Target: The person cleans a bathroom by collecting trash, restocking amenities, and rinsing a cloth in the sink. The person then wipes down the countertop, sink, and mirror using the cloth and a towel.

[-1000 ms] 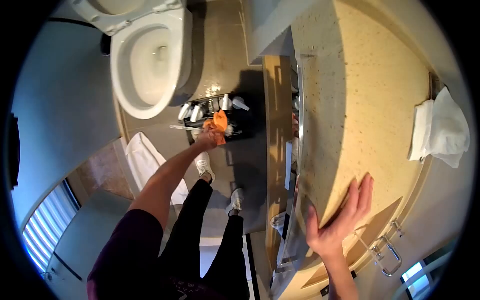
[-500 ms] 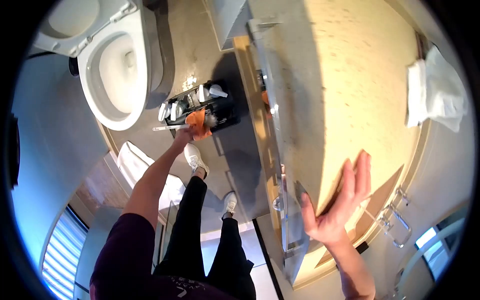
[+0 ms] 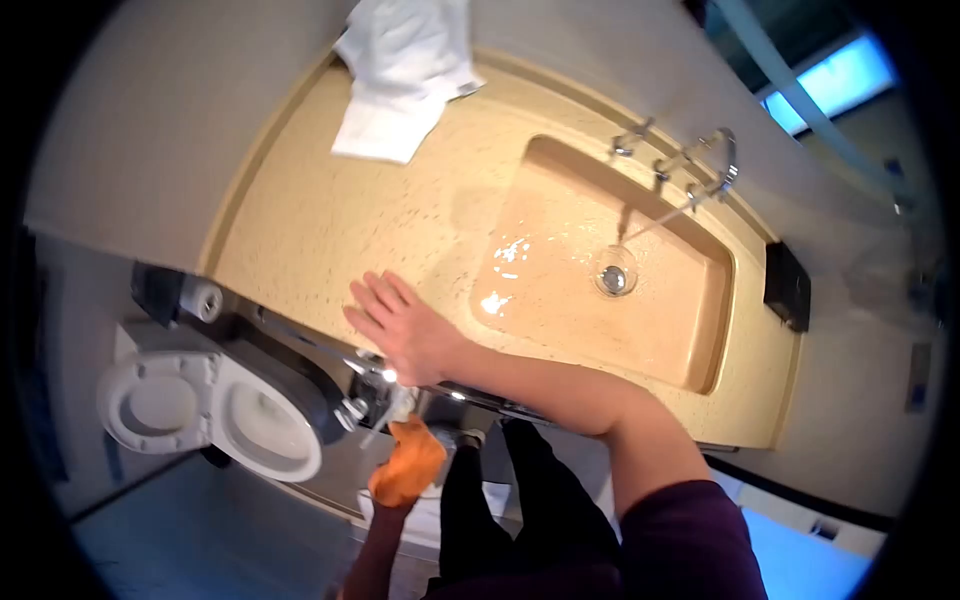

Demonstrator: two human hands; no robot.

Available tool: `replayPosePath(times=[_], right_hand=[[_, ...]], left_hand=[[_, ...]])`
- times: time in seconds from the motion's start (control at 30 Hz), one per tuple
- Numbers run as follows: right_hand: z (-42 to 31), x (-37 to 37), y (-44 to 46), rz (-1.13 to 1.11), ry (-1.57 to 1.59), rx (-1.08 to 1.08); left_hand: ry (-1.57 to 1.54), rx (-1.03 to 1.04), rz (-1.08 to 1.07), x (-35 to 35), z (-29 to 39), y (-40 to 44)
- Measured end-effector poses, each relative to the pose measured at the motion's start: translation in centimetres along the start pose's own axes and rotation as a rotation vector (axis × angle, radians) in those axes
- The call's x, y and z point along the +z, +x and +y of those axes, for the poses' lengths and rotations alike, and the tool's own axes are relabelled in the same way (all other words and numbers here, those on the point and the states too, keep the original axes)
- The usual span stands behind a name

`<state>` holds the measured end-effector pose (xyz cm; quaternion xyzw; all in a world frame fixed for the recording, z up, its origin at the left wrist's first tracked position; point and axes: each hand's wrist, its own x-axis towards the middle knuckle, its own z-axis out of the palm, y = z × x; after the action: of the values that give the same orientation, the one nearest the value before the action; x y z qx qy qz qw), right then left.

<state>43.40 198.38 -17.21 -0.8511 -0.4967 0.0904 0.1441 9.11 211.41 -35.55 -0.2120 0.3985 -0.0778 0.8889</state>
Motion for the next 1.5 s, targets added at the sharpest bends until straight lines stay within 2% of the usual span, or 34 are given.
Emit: replayPosePath(times=[0.03, 0.07, 0.13, 0.17, 0.2, 0.23, 0.27, 0.3, 0.33, 0.4, 0.43, 0.47, 0.5, 0.57, 0.63, 0.67, 0.7, 0.73, 0.77, 0.83, 0.87, 0.9, 0.97, 1.0, 1.07, 1.1, 1.17, 1.23, 1.27, 1.33, 1.4, 1.47, 1.5], right_hand=[[0.1, 0.2, -0.3, 0.062, 0.044, -0.007], [0.3, 0.0, -0.4, 0.106, 0.058, -0.012], [1.1, 1.8, -0.6, 0.166, 0.094, -0.001], [1.7, 3.5, -1.0, 0.284, 0.264, -0.009], [1.5, 3.1, -2.0, 0.414, 0.425, -0.034], [1.3, 1.5, -4.0, 0.437, 0.441, -0.021], [1.5, -0.7, -6.4, 0.312, 1.136, 0.099], [2.3, -0.2, -9.7, 0.213, 1.522, 0.132], [3.0, 0.1, -13.1, 0.132, 1.901, 0.214], [3.4, -0.5, -20.6, 0.197, 2.312, 0.292], [2.9, -3.7, -24.0, 0.279, 2.645, 0.356], [3.4, -4.1, -27.0, 0.341, 2.504, 0.538], [3.9, -4.2, -29.8, 0.394, 2.355, 0.709], [6.0, -3.0, -34.6, 0.801, 2.132, 0.885], [8.3, -6.9, -38.4, 0.965, 1.999, 0.924], [9.4, -7.5, -40.2, 0.962, 1.995, 0.917], [10.3, -7.9, -41.8, 0.949, 1.849, 0.956], [11.4, -8.1, -42.9, 0.935, 1.7, 0.985], [12.3, -8.2, -43.5, 0.929, 1.694, 0.969], [13.6, -7.9, -43.9, 1.023, 1.682, 0.973], [14.2, -7.3, -43.8, 1.117, 1.631, 1.031], [15.0, -7.7, -43.5, 1.087, 1.635, 1.001], [15.7, -8.4, -42.7, 1.288, 1.692, 1.055], [16.1, -8.0, -42.3, 1.347, 1.653, 1.04], [17.6, -7.0, -42.3, 1.392, 1.762, 1.045], [17.9, -7.1, -41.8, 1.45, 1.86, 1.069], [18.3, -7.2, -40.7, 1.475, 1.927, 1.048], [19.0, -6.8, -40.2, 1.37, 1.774, 1.128], [19.1, -7.2, -39.6, 1.265, 1.657, 1.198], [18.6, -10.0, -36.9, 1.242, 1.467, 1.203], [20.8, -7.2, -36.6, 1.018, 1.142, 1.245], [22.3, -6.6, -34.3, 0.969, 0.766, 1.21], [23.2, -5.8, -33.5, 0.913, 0.677, 1.198]], left_hand=[[0.823, 0.203, 0.034, -2.4, 0.6, -1.0], [0.885, 0.182, -0.004, 1.2, -0.9, -2.1], [0.804, 0.138, -0.076, 6.6, -4.1, -3.0], [0.764, 0.113, -0.11, 9.2, -5.7, -3.5], [0.801, 0.187, -0.149, 13.5, -9.5, -4.9], [0.844, 0.227, -0.203, 16.6, -11.7, -5.0], [0.884, 0.268, -0.257, 19.7, -14.0, -5.0], [0.907, 0.263, -0.251, 21.7, -15.7, -4.2], [1.718, 0.506, -0.181, 23.6, -17.6, -3.3], [2.529, 0.754, -0.086, 27.7, -23.1, -0.7], [1.84, 0.5, -0.038, 29.6, -27.4, 0.7], [1.148, 0.255, 0.007, 31.0, -30.4, 2.1], [1.16, 0.254, 0.008, 31.3, -31.3, 3.9], [1.963, -0.032, -0.033, 30.2, -31.6, 9.3], [2.006, 0.103, -0.098, 28.7, -33.6, 16.2], [1.924, 0.112, -0.079, 27.6, -33.8, 20.5], [1.841, 0.12, -0.062, 26.7, -34.3, 24.2], [1.924, 0.142, 0.02, 26.6, -35.9, 26.7], [2.001, 0.168, 0.107, 26.4, -37.5, 28.8], [2.343, 0.247, 0.228, 25.4, -38.9, 32.9], [2.406, 0.56, 0.014, 21.0, -36.2, 37.7], [2.458, 0.902, -0.177, 16.6, -33.5, 42.4], [2.094, 0.34, -0.182, 20.8, -35.8, 37.4], [2.088, 0.365, -0.169, 22.2, -36.6, 36.0], [1.881, 0.057, -0.107, 24.4, -37.9, 34.7], [1.884, 0.062, -0.097, 25.3, -38.3, 34.3], [1.765, -0.09, -0.238, 26.7, -38.8, 33.6], [1.707, -0.101, -0.269, 28.2, -39.5, 33.9], [1.704, -0.175, -0.243, 29.4, -39.3, 34.3], [1.676, -0.332, -0.219, 30.1, -39.3, 35.7], [1.549, -0.404, -0.202, 30.1, -39.1, 37.0], [1.524, -0.448, -0.192, 30.7, -39.1, 37.8], [1.54, -0.44, -0.173, 32.0, -39.8, 36.9]])
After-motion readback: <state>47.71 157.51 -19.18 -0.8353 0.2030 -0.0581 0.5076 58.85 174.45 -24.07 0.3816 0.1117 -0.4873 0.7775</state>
